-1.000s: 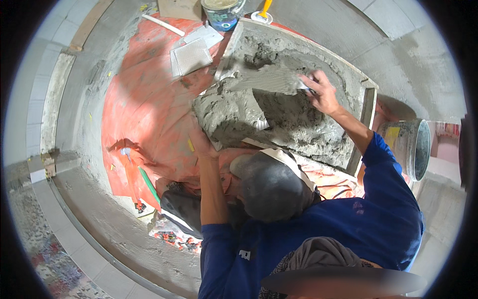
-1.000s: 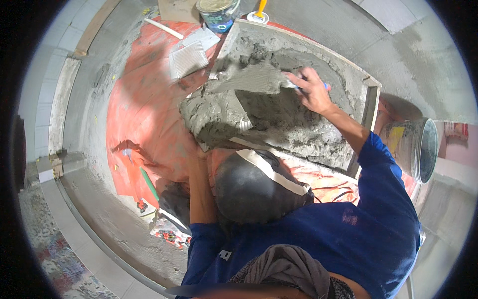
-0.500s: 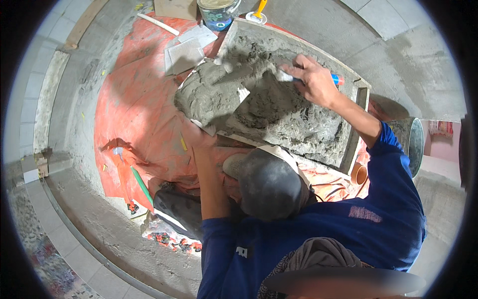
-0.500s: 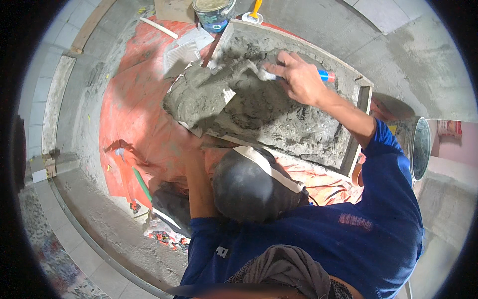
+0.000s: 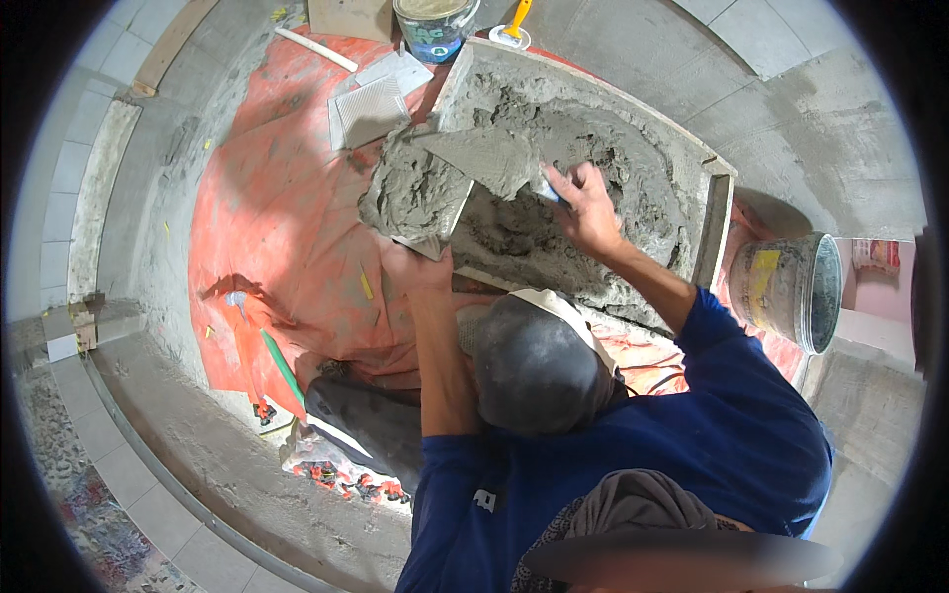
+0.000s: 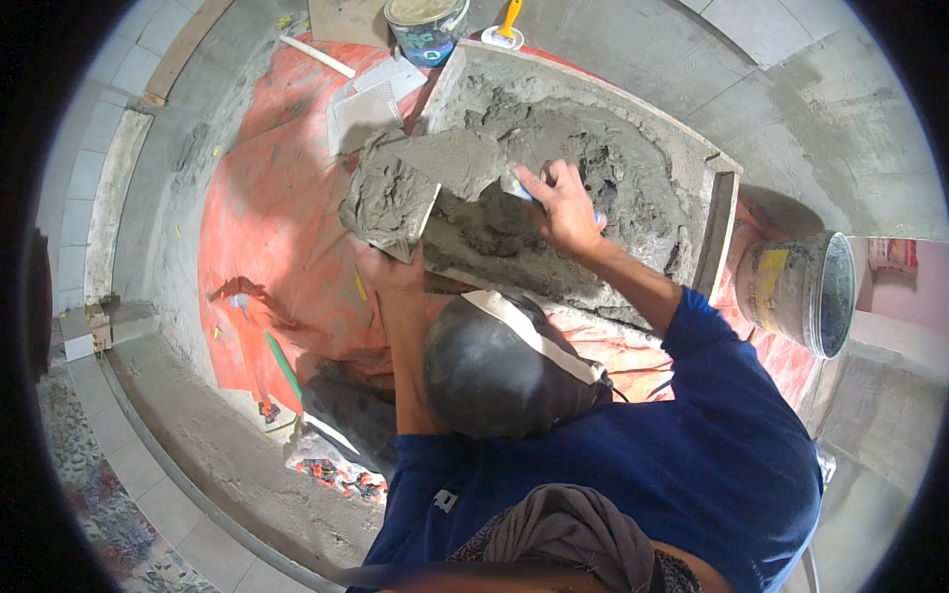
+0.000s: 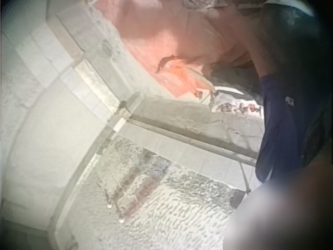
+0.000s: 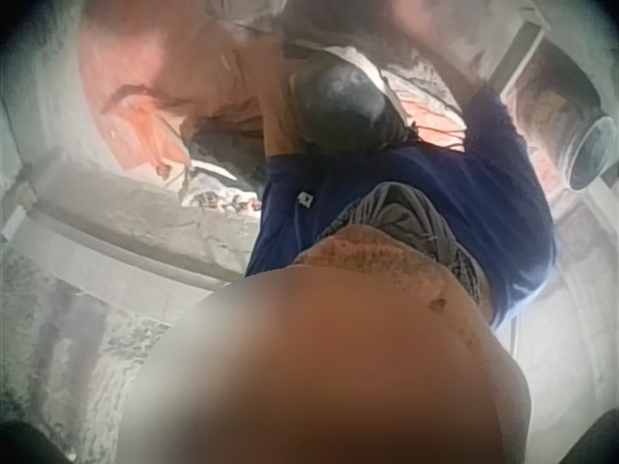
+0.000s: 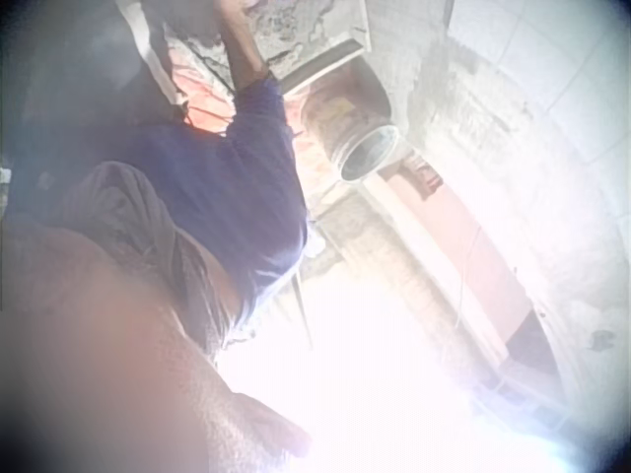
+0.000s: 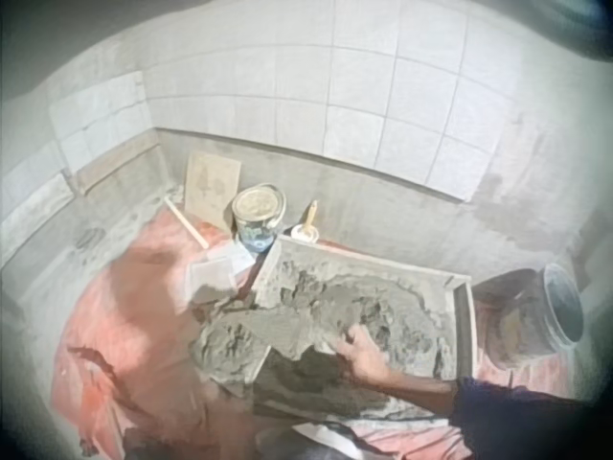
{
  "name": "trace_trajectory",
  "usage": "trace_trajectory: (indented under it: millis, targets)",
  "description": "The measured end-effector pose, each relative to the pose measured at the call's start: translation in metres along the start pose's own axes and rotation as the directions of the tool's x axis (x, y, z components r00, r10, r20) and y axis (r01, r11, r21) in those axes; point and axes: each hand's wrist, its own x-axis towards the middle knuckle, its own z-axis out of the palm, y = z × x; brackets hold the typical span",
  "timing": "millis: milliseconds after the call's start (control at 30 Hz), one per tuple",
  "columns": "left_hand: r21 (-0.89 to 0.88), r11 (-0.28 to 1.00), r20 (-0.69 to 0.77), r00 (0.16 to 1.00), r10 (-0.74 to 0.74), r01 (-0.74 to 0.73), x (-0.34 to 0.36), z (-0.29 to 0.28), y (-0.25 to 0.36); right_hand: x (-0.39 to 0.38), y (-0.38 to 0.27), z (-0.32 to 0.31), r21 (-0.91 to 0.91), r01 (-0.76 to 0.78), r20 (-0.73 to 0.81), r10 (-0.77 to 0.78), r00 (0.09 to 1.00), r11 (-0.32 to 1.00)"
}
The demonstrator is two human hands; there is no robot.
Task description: The person applies cement to the back of a tile using a trowel, then presses the tile onto a wall. They repeat this process for several tiles, using tile spacers to maintain even gaps between them.
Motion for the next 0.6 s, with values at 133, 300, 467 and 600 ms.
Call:
trace_trajectory:
  millis: [133,300,467,600]
  targets:
    - [0.091,0.995,-0.129,0.99,0.06,-0.049,0.0,-0.004,0.006,-0.04,0.022,0.013,0.029,-0.02,-0.038,0.021,0.999,0.999]
    - [0.106,0.99,-0.099,0.99,0.1,-0.09,0.008,-0.024,0.018,-0.082,0.046,-0.022,0.043,-0.171,0.164,0.162,0.973,0.984]
    - [0.138,0.985,-0.305,0.941,0.145,-0.107,0.02,-0.024,0.022,-0.05,0.009,-0.05,0.497,-0.453,0.376,0.286,0.881,0.74]
    - [-0.051,0.998,0.019,0.999,0.036,-0.035,0.022,-0.001,0.011,-0.012,-0.027,-0.047,0.649,-0.534,0.554,0.144,0.82,0.542]
